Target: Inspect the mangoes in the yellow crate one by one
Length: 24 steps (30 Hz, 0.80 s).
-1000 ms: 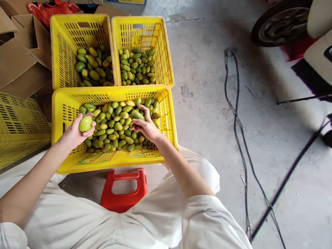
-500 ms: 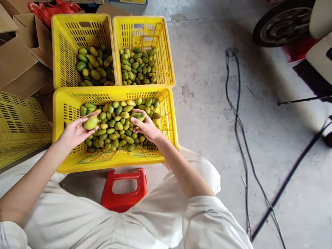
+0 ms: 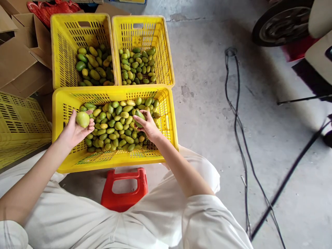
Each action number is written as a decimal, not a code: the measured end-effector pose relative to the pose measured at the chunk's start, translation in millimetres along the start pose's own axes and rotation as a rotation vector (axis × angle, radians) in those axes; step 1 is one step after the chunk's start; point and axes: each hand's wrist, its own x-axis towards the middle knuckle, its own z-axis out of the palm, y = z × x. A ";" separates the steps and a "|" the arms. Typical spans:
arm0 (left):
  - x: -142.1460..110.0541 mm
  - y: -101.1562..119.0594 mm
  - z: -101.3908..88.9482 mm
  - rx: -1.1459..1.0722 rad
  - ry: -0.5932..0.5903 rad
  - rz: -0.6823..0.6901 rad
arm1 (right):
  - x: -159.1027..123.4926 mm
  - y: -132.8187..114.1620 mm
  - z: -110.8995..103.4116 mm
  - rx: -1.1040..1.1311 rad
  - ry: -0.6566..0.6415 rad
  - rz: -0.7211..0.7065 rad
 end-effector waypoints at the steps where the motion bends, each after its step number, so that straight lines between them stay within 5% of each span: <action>1: -1.3 1.8 0.8 -0.006 -0.010 -0.019 | 0.4 0.0 -0.6 0.004 -0.009 -0.005; 9: -12.4 6.9 8.3 0.028 -0.090 -0.110 | 0.9 -1.4 2.0 0.017 -0.061 -0.064; 16: -6.5 1.4 1.5 0.072 -0.096 0.002 | 1.3 0.0 2.0 0.018 -0.047 -0.084; 24: -13.1 5.7 4.9 0.081 -0.141 -0.137 | 9.8 -5.1 -9.5 0.211 0.016 0.076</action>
